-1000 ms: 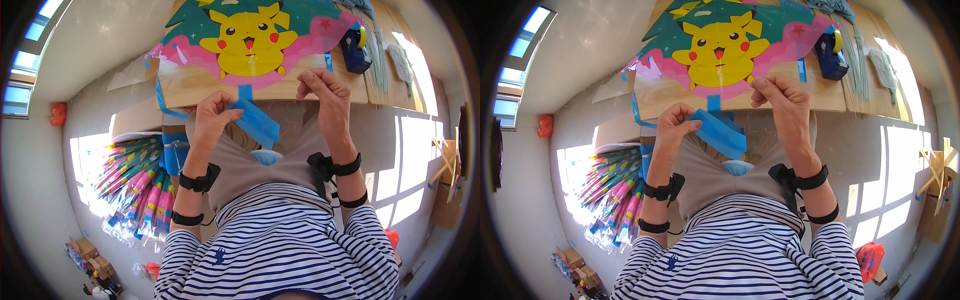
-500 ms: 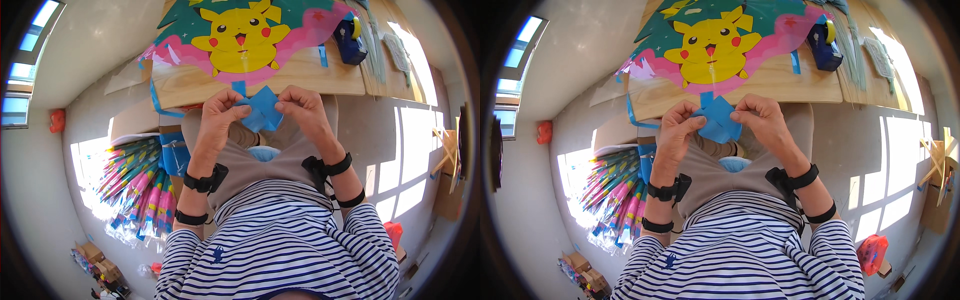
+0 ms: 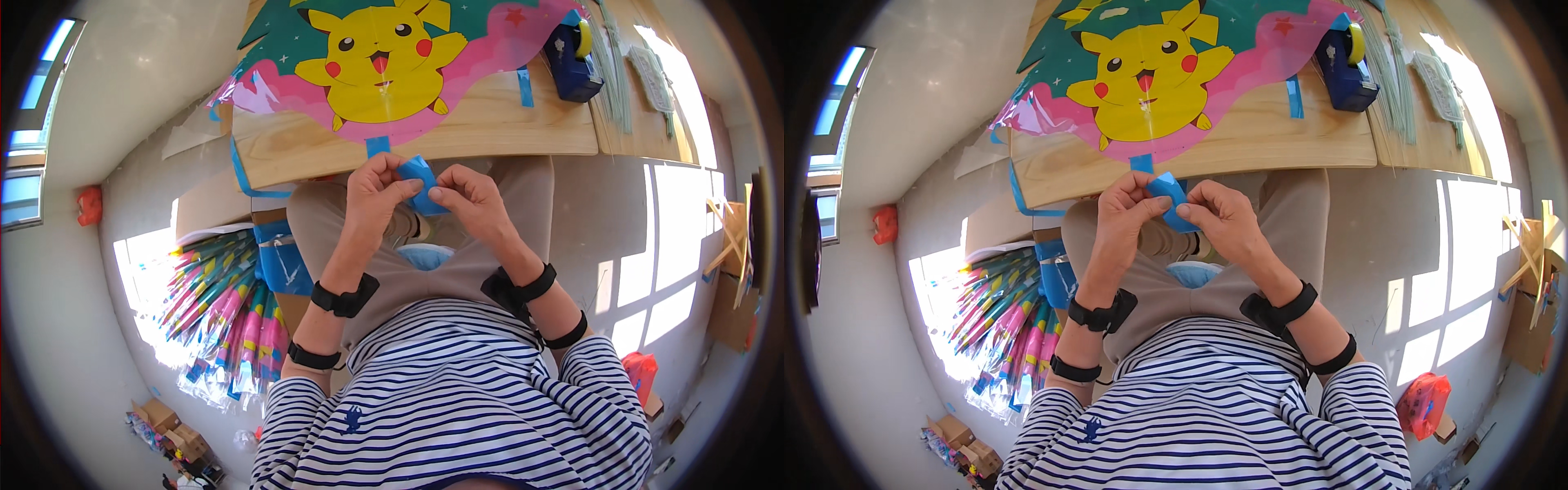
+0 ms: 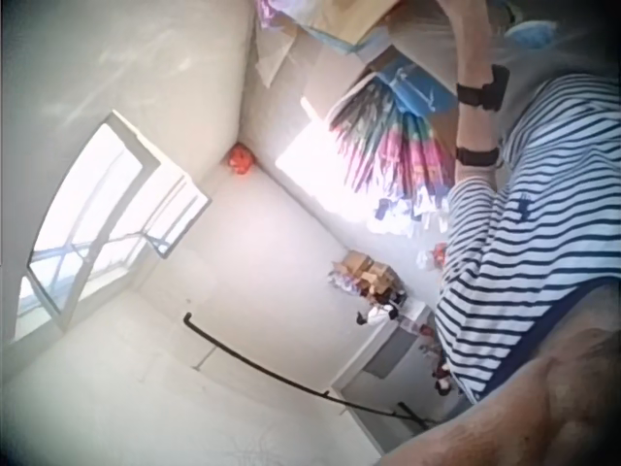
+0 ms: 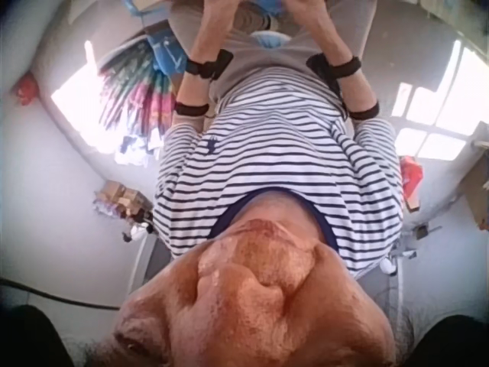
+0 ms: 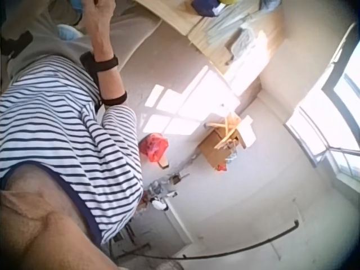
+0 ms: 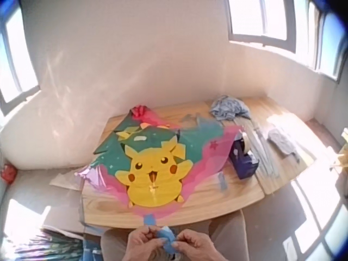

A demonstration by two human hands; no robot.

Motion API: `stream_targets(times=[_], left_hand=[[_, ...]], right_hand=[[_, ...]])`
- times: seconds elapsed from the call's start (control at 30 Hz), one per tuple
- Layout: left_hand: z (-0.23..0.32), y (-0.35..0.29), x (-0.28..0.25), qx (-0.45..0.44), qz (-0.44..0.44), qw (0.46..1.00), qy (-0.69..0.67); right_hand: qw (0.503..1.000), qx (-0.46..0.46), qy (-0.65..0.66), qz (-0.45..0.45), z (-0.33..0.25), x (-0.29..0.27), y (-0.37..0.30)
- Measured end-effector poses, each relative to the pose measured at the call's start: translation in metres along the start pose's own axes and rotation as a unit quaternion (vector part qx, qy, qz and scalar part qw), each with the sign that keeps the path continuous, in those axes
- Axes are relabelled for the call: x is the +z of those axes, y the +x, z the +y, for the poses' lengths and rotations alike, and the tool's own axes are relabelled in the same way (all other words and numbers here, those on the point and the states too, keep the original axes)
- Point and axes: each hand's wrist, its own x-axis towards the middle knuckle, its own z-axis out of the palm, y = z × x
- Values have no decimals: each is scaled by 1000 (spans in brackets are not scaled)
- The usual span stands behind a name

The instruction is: Assemble a kite by attaching decorative tails using adhesive tape.

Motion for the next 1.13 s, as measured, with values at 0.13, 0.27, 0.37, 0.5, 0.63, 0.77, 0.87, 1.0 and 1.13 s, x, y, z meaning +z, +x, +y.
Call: stream_targets(times=[0.13, 0.27, 0.37, 0.5, 0.63, 0.77, 0.87, 1.0, 1.13], left_hand=[[-13, 23, -10, 25, 33, 997, 71], [-18, 25, -1, 240, 129, 840, 470], [-23, 21, 1, 305, 86, 760, 567], [-45, 20, 5, 295, 43, 739, 604], [-53, 22, 4, 286, 32, 738, 610], [-58, 26, 1, 282, 18, 719, 635], [-59, 28, 0, 278, 18, 719, 637], [-62, 31, 0, 272, 19, 718, 641], [-60, 31, 0, 262, 17, 718, 644]], right_hand=[[996, 83, -30, -16, 33, 9, 7], [991, 124, -30, 42, 49, 14, 27], [988, 134, -35, 70, 69, 15, 39], [983, 121, -101, 89, 72, 21, 46], [982, 90, -131, 106, 78, 23, 46], [984, 112, -98, 96, 83, 22, 49], [986, 114, -76, 95, 78, 23, 51], [984, 128, -91, 88, 70, 22, 52], [981, 143, -101, 83, 70, 20, 53]])
